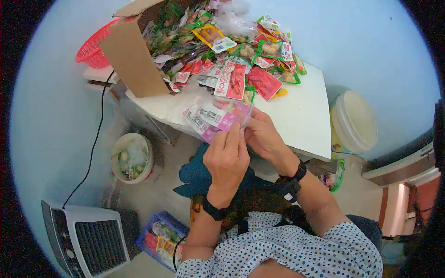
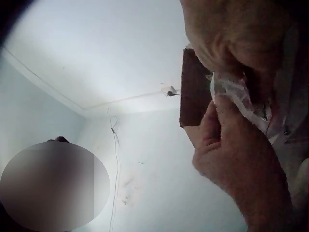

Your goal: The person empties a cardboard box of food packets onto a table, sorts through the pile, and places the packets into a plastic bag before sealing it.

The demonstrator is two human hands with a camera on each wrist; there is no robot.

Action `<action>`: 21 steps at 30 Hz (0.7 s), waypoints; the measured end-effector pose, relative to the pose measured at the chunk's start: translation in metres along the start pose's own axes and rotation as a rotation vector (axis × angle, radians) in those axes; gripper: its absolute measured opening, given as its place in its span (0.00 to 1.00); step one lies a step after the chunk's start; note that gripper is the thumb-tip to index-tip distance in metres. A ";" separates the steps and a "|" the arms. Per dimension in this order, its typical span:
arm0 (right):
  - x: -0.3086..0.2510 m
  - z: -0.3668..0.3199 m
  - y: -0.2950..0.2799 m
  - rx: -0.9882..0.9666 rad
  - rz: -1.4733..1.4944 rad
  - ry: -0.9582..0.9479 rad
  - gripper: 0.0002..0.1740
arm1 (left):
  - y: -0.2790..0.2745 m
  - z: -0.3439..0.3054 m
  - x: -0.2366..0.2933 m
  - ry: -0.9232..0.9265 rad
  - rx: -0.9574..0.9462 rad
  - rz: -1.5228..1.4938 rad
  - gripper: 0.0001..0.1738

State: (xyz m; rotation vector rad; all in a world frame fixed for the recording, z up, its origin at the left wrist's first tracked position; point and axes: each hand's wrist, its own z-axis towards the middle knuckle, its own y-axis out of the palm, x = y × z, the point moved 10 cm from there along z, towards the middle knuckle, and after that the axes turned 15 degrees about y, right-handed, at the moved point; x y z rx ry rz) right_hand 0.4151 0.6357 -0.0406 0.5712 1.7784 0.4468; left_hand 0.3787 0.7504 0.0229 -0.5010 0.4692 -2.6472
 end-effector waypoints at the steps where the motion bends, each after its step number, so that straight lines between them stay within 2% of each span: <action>1: 0.001 0.007 0.002 -0.007 0.028 -0.024 0.20 | 0.001 0.000 -0.002 -0.013 -0.008 -0.003 0.10; 5: 0.004 0.014 0.004 -0.038 -0.010 -0.130 0.16 | 0.002 0.001 -0.005 -0.015 -0.005 -0.014 0.10; 8: -0.007 0.013 -0.030 0.366 -0.789 -0.257 0.11 | 0.003 -0.001 -0.007 -0.013 0.010 -0.030 0.09; 11: -0.021 -0.013 -0.042 0.410 -0.698 -0.104 0.09 | 0.002 -0.002 -0.012 -0.040 0.006 -0.032 0.09; 14: -0.074 -0.038 -0.048 0.671 -1.059 -0.406 0.09 | 0.001 -0.006 -0.014 -0.032 0.040 -0.024 0.08; 17: -0.108 -0.028 -0.036 0.616 -1.161 -0.696 0.10 | 0.000 -0.006 -0.015 -0.021 0.085 -0.035 0.08; 21: -0.101 0.024 0.015 0.216 -1.555 -0.887 0.18 | 0.001 -0.005 -0.013 -0.013 0.075 -0.026 0.08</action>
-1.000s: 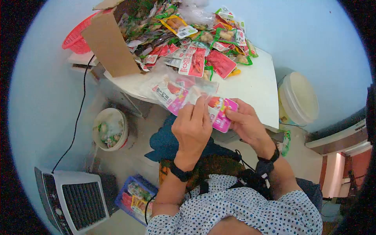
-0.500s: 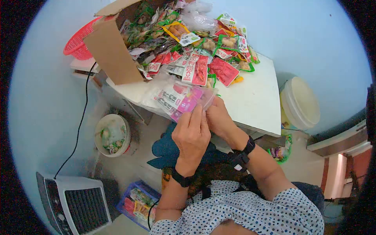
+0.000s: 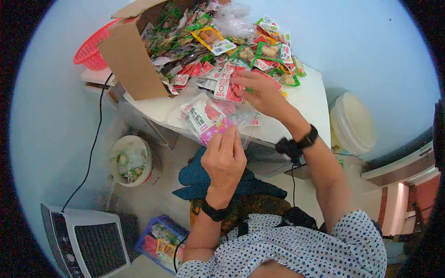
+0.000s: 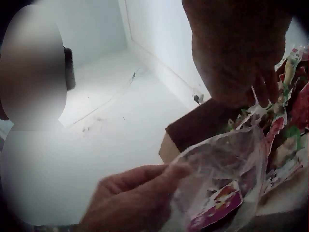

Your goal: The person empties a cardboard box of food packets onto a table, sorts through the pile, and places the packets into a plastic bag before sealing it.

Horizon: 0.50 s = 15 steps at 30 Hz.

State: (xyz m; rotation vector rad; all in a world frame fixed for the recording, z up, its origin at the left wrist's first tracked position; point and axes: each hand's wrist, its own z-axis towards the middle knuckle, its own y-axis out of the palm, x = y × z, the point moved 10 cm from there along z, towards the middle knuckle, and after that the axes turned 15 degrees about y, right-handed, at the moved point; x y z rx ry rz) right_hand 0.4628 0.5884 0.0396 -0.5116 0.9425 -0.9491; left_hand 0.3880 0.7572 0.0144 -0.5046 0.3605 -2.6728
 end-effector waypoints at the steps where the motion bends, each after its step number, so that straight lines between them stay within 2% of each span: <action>1: -0.007 0.006 0.016 -0.078 -0.019 -0.101 0.19 | 0.000 0.000 0.001 -0.003 -0.010 0.004 0.08; 3: -0.012 0.006 0.040 -0.199 -0.105 -0.202 0.23 | 0.001 -0.001 0.001 -0.050 -0.079 -0.017 0.10; 5: -0.008 0.006 0.060 -0.290 -0.232 -0.205 0.28 | 0.002 -0.001 0.000 -0.055 -0.099 -0.023 0.11; 8: 0.001 0.011 0.045 -0.288 -0.370 -0.105 0.32 | 0.000 -0.001 -0.001 -0.032 -0.076 -0.019 0.12; 12: 0.026 0.002 0.028 -0.426 -0.691 0.070 0.35 | 0.000 -0.003 -0.001 -0.015 -0.036 -0.023 0.10; 15: 0.016 -0.002 0.018 -0.193 -0.534 -0.094 0.37 | 0.001 -0.001 0.001 0.005 -0.014 -0.034 0.09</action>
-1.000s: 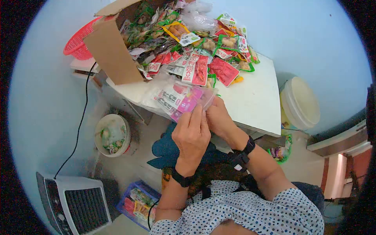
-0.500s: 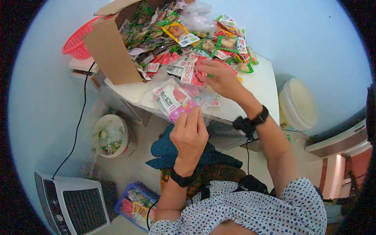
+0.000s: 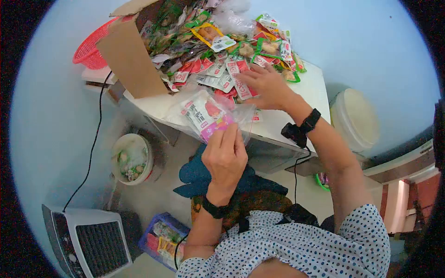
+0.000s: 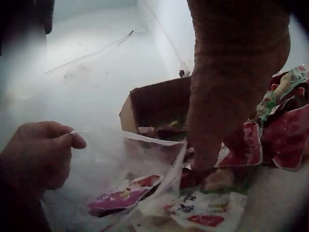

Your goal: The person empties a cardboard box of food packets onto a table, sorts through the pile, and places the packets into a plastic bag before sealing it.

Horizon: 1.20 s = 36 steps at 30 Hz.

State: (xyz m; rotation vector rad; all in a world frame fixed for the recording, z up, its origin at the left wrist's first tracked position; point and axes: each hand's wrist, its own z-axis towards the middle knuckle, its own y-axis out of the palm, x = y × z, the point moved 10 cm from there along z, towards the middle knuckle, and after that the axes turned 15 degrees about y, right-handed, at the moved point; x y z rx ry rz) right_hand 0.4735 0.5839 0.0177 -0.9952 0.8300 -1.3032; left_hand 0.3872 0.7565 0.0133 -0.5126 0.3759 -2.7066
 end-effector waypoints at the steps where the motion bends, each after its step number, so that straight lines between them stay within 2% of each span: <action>1: -0.012 -0.004 0.000 0.093 -0.084 -0.098 0.37 | -0.001 -0.001 0.001 0.002 0.000 0.001 0.09; 4: -0.031 -0.001 0.015 0.018 -0.091 -0.214 0.37 | 0.000 -0.002 -0.003 -0.036 -0.035 -0.018 0.13; 7: -0.020 0.007 0.009 -0.197 -0.259 -0.043 0.30 | -0.008 0.001 -0.002 -0.019 -0.001 0.000 0.13; 10: 0.020 0.007 0.015 -0.398 -0.394 0.368 0.19 | -0.007 -0.001 -0.003 -0.040 -0.015 -0.004 0.13; 13: 0.029 0.019 0.003 -0.178 -0.194 0.485 0.14 | -0.003 -0.003 -0.003 -0.063 -0.071 0.010 0.13; 16: 0.000 0.041 0.012 0.063 -0.192 0.151 0.09 | -0.006 -0.004 -0.003 -0.023 -0.036 0.013 0.14; 19: -0.030 0.058 0.015 0.236 -0.137 -0.092 0.11 | -0.005 -0.008 -0.004 -0.050 -0.089 0.019 0.17; 22: -0.032 0.081 0.044 0.091 -0.247 -0.111 0.16 | -0.006 -0.010 0.000 -0.030 -0.126 0.056 0.20; 25: -0.019 0.101 0.078 -0.159 -0.281 -0.057 0.18 | -0.007 -0.020 0.004 -0.016 -0.173 0.094 0.23; 28: -0.021 0.096 0.069 -0.088 -0.138 -0.144 0.19 | -0.009 -0.027 0.007 -0.028 -0.215 0.111 0.26; 30: -0.020 0.092 0.059 -0.053 -0.069 -0.101 0.19 | -0.014 -0.031 0.006 -0.034 -0.204 0.151 0.29; 33: -0.026 0.086 0.046 0.096 -0.087 -0.136 0.19 | -0.016 -0.036 -0.004 -0.092 -0.204 0.201 0.30; 36: -0.029 0.083 0.042 0.097 -0.153 -0.135 0.16 | -0.017 -0.043 -0.021 -0.158 -0.195 0.231 0.29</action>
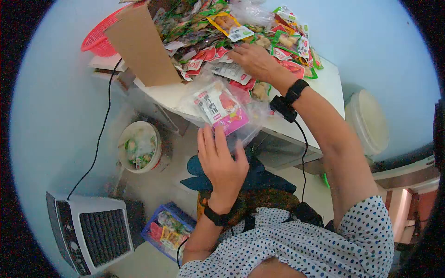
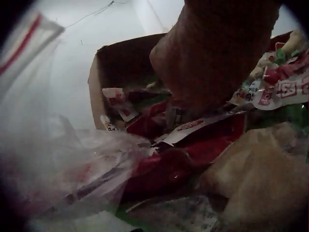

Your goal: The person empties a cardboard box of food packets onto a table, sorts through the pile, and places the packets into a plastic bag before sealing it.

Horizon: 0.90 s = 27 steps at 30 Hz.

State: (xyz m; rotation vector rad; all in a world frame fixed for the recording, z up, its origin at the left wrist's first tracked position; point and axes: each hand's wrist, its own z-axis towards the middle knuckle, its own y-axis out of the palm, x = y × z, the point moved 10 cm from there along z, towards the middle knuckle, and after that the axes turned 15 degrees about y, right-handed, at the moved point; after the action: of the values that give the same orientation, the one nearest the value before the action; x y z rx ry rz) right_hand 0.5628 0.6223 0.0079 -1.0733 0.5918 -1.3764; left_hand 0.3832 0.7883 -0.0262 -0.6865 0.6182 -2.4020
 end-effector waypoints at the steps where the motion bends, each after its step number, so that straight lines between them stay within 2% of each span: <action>1: 0.000 -0.003 -0.006 0.023 -0.002 -0.004 0.16 | 0.001 0.000 -0.005 -0.020 0.000 0.009 0.28; 3: 0.006 -0.014 -0.023 0.073 -0.009 -0.010 0.15 | 0.007 0.004 -0.011 -0.045 -0.022 -0.030 0.26; 6: 0.032 -0.039 -0.066 0.319 0.150 0.064 0.14 | 0.012 0.009 -0.011 -0.026 -0.020 0.002 0.24; 9: 0.075 -0.067 -0.105 0.391 0.250 0.411 0.08 | 0.021 0.013 -0.010 0.029 -0.020 0.034 0.21; 11: 0.111 -0.085 -0.110 0.268 0.421 0.583 0.08 | 0.027 0.018 -0.007 0.055 -0.050 0.056 0.20; 13: 0.142 -0.114 -0.107 0.169 0.731 0.778 0.12 | 0.033 0.024 -0.004 0.080 -0.098 0.096 0.20; 16: 0.156 -0.147 -0.124 0.153 0.831 0.865 0.14 | 0.054 0.028 -0.005 0.157 -0.106 -0.007 0.23; 17: 0.160 -0.155 -0.126 0.098 0.750 0.840 0.11 | 0.058 0.028 -0.006 0.182 -0.103 -0.053 0.23; 20: 0.139 -0.162 -0.133 -0.111 0.401 0.613 0.09 | 0.061 0.032 -0.006 0.199 -0.074 -0.237 0.25; 21: 0.134 -0.179 -0.115 -0.130 0.429 0.542 0.09 | 0.057 0.030 0.000 0.201 -0.056 -0.288 0.25; 22: 0.134 -0.183 -0.104 -0.082 0.410 0.508 0.10 | 0.053 0.031 0.002 0.177 -0.034 -0.371 0.25; 24: 0.128 -0.186 -0.075 -0.001 0.375 0.440 0.14 | 0.040 0.031 0.012 0.226 -0.002 -0.113 0.23; 25: 0.133 -0.187 -0.060 -0.023 0.489 0.553 0.19 | 0.032 0.030 0.018 0.244 0.023 0.013 0.21; 27: 0.130 -0.204 -0.068 0.130 0.355 0.585 0.24 | 0.022 0.027 0.027 0.227 0.016 0.026 0.20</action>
State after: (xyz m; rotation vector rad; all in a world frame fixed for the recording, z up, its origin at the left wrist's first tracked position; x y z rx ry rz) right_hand 0.3757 0.4546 0.0088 -0.4184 1.0458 -1.3825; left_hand 0.3879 0.7481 -0.0085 -0.3992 0.6933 -2.4774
